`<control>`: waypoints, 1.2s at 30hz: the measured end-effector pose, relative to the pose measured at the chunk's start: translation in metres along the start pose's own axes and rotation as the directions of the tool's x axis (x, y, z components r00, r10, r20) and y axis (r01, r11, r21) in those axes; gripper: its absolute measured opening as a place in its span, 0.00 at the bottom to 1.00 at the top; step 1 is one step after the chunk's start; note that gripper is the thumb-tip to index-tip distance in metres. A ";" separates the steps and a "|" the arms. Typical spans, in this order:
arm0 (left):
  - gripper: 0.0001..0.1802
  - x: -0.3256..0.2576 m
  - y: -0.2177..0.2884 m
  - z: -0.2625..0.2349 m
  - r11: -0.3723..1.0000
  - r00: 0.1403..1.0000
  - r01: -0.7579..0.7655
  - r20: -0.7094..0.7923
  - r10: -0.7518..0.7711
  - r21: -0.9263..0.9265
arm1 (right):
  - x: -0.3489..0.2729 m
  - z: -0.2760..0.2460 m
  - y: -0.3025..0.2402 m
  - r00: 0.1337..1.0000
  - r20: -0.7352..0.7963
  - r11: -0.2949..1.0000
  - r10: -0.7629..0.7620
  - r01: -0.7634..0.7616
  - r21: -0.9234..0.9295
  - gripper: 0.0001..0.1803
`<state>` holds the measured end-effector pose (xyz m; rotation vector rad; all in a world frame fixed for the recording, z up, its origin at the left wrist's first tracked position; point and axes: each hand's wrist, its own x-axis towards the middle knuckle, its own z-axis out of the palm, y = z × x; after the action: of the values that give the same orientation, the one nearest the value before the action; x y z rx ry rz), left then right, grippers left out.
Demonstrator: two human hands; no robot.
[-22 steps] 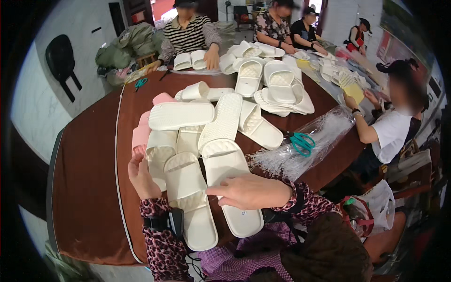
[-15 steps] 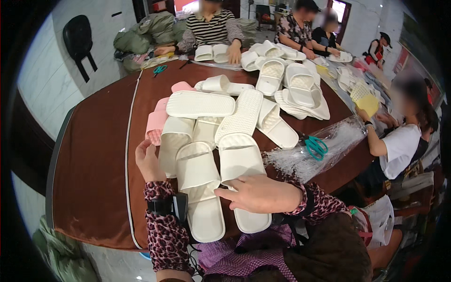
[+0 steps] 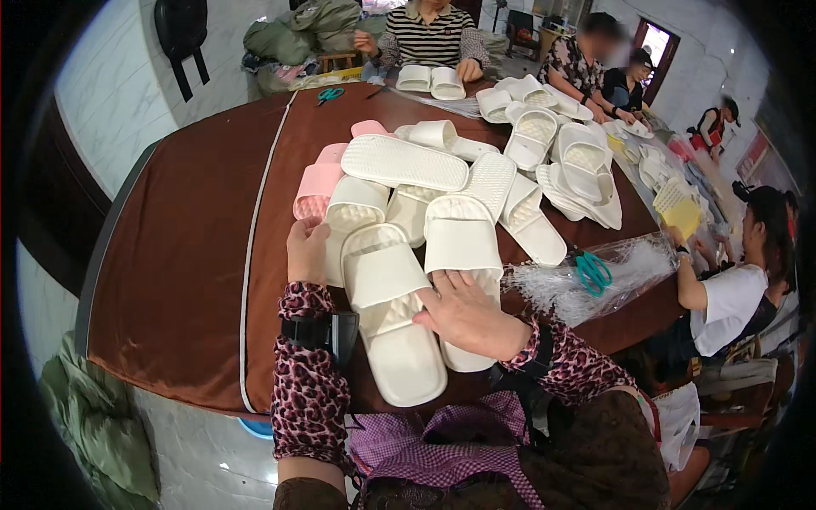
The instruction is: The worker is pairing white slippers together using plastic ties, trimming the excess with scissors, and then packing them into clear plastic bags.
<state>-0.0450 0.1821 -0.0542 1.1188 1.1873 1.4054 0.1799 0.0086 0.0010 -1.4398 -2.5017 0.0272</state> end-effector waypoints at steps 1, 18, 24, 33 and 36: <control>0.17 -0.001 0.000 0.001 1.000 1.000 -0.001 -0.004 0.001 -0.003 | -0.001 0.001 0.000 1.000 0.001 1.000 -0.005 0.005 -0.003 0.25; 0.22 -0.007 0.006 -0.003 0.983 0.955 0.155 0.269 -0.124 -0.096 | -0.014 -0.098 0.056 0.905 -0.414 0.986 -0.096 0.030 -0.163 0.15; 0.21 -0.015 0.017 0.005 0.960 0.963 0.198 0.220 -0.153 -0.197 | 0.032 -0.208 0.194 0.898 -0.421 0.906 0.130 -0.280 -0.318 0.12; 0.23 -0.012 0.022 0.003 0.882 0.998 0.068 0.033 -0.060 -0.467 | 0.042 -0.137 0.223 0.882 -0.409 0.953 0.232 -0.290 -0.084 0.18; 0.21 -0.012 0.024 0.000 0.853 0.998 0.044 -0.014 -0.060 -0.520 | 0.064 -0.107 0.187 0.942 -0.258 0.976 0.216 -0.206 0.066 0.21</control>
<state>-0.0462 0.1679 -0.0311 0.6772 0.7723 1.5795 0.3323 0.1467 0.0916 -1.5754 -2.1169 -0.0726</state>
